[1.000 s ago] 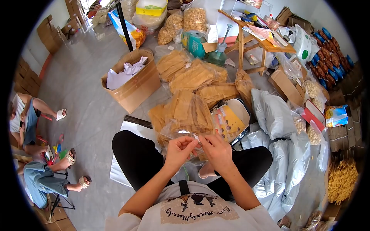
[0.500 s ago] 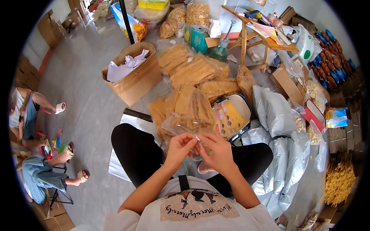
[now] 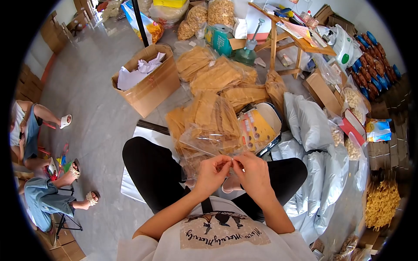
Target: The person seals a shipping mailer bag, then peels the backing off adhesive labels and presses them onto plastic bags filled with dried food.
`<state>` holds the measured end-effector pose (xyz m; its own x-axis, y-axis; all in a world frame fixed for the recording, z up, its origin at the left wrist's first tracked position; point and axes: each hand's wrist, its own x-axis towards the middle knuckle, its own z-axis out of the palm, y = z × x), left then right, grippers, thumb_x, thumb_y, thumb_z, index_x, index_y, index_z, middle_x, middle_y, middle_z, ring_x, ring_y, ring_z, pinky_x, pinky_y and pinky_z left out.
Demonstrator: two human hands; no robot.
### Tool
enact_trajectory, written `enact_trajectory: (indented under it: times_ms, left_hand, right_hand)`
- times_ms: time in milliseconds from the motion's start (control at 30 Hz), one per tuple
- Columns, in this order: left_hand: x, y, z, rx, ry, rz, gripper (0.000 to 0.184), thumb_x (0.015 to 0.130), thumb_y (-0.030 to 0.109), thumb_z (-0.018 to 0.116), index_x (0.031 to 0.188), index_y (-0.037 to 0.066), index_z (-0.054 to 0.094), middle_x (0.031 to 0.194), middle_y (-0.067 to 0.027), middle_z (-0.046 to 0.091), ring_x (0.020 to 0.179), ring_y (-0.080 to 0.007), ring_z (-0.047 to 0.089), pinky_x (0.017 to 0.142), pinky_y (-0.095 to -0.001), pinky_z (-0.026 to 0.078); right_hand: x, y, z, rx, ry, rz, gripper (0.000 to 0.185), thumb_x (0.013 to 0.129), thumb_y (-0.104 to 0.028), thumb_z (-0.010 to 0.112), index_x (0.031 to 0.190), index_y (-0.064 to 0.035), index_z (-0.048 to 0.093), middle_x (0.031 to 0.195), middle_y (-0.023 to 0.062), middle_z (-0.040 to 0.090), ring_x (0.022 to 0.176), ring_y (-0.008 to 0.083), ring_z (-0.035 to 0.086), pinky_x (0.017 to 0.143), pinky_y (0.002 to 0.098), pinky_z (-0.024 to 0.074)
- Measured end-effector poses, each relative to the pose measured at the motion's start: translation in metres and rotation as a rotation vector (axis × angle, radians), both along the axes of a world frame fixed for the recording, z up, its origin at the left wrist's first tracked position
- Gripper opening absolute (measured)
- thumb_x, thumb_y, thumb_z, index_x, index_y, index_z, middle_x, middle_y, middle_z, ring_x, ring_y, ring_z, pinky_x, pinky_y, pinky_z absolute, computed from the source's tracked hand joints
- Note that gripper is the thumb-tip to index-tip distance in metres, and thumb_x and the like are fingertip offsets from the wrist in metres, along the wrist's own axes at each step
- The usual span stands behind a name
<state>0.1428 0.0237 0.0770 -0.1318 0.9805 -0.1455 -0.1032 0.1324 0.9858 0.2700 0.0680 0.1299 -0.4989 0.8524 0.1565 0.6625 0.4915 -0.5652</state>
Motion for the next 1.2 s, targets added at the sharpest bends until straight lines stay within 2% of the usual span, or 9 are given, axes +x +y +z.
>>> enact_trajectory:
  times_ms: [100, 167, 300, 500, 667, 1000, 1067, 1200]
  left_hand:
    - [0.002, 0.001, 0.007, -0.039, -0.078, -0.009, 0.011, 0.084, 0.004, 0.055, 0.089, -0.004, 0.061, 0.076, -0.0039, 0.063, 0.065, -0.0069, 0.059, 0.055, -0.0203, 0.047]
    - [0.003, 0.002, 0.010, -0.031, -0.177, -0.014, 0.012, 0.085, 0.006, 0.055, 0.092, -0.002, 0.061, 0.077, -0.0038, 0.064, 0.064, -0.0061, 0.059, 0.048, -0.0163, 0.043]
    - [0.004, 0.004, 0.012, -0.046, -0.159, -0.059, 0.014, 0.086, 0.006, 0.055, 0.094, -0.003, 0.061, 0.078, -0.0044, 0.064, 0.066, -0.0065, 0.059, 0.048, -0.0173, 0.045]
    - [0.006, 0.009, 0.010, -0.034, -0.182, -0.101, 0.015, 0.086, 0.005, 0.053, 0.096, -0.004, 0.060, 0.082, -0.0062, 0.064, 0.069, -0.0091, 0.060, 0.055, -0.0199, 0.050]
    - [0.006, 0.010, 0.001, -0.063, -0.230, -0.129, 0.015, 0.086, 0.004, 0.054, 0.097, -0.005, 0.058, 0.084, -0.0075, 0.064, 0.072, -0.0112, 0.062, 0.062, -0.0222, 0.052]
    - [-0.003, 0.013, 0.003, -0.111, -0.181, -0.126, 0.013, 0.085, 0.005, 0.054, 0.091, -0.005, 0.061, 0.079, -0.0073, 0.064, 0.069, -0.0106, 0.062, 0.059, -0.0208, 0.051]
    - [-0.004, 0.013, 0.003, -0.142, -0.189, -0.113, 0.012, 0.084, 0.004, 0.055, 0.090, -0.004, 0.061, 0.077, -0.0073, 0.064, 0.066, -0.0097, 0.061, 0.056, -0.0199, 0.050]
    - [-0.012, 0.013, -0.003, -0.136, -0.193, -0.109, 0.011, 0.082, 0.003, 0.056, 0.087, -0.004, 0.061, 0.076, -0.0068, 0.064, 0.064, -0.0098, 0.061, 0.056, -0.0204, 0.050]
  right_hand:
    - [0.001, -0.004, -0.002, 0.063, -0.017, -0.023, 0.010, 0.076, -0.012, 0.059, 0.074, -0.0019, 0.057, 0.075, 0.0117, 0.054, 0.060, 0.0296, 0.058, 0.052, 0.0376, 0.0472]
    - [0.001, -0.006, -0.001, 0.087, -0.022, -0.041, 0.008, 0.072, -0.005, 0.061, 0.076, -0.0003, 0.056, 0.071, 0.0126, 0.054, 0.060, 0.0308, 0.056, 0.052, 0.0356, 0.0454]
    - [0.005, -0.004, -0.004, 0.124, 0.057, -0.035, 0.009, 0.072, -0.004, 0.060, 0.074, -0.0007, 0.052, 0.071, 0.0128, 0.052, 0.058, 0.0313, 0.055, 0.051, 0.0363, 0.0447]
    - [0.007, -0.004, -0.009, 0.168, 0.055, -0.060, 0.011, 0.072, -0.003, 0.059, 0.076, -0.0005, 0.050, 0.070, 0.0138, 0.051, 0.058, 0.0323, 0.054, 0.049, 0.0373, 0.0438]
    - [0.008, -0.005, -0.017, 0.165, 0.007, -0.060, 0.012, 0.074, -0.005, 0.059, 0.076, -0.0003, 0.049, 0.072, 0.0146, 0.050, 0.059, 0.0332, 0.054, 0.050, 0.0381, 0.0444]
    - [0.003, -0.008, -0.014, 0.152, -0.051, -0.030, 0.009, 0.076, -0.009, 0.059, 0.079, -0.0030, 0.053, 0.073, 0.0116, 0.051, 0.060, 0.0307, 0.056, 0.051, 0.0365, 0.0450]
    - [0.002, -0.009, -0.015, 0.203, -0.167, 0.006, 0.011, 0.079, -0.016, 0.057, 0.079, -0.0057, 0.051, 0.075, 0.0098, 0.049, 0.058, 0.0274, 0.056, 0.049, 0.0348, 0.0458]
    - [0.000, -0.006, -0.014, 0.153, -0.065, -0.015, 0.009, 0.075, -0.014, 0.059, 0.076, -0.0061, 0.055, 0.071, 0.0083, 0.053, 0.058, 0.0262, 0.058, 0.049, 0.0331, 0.0461]
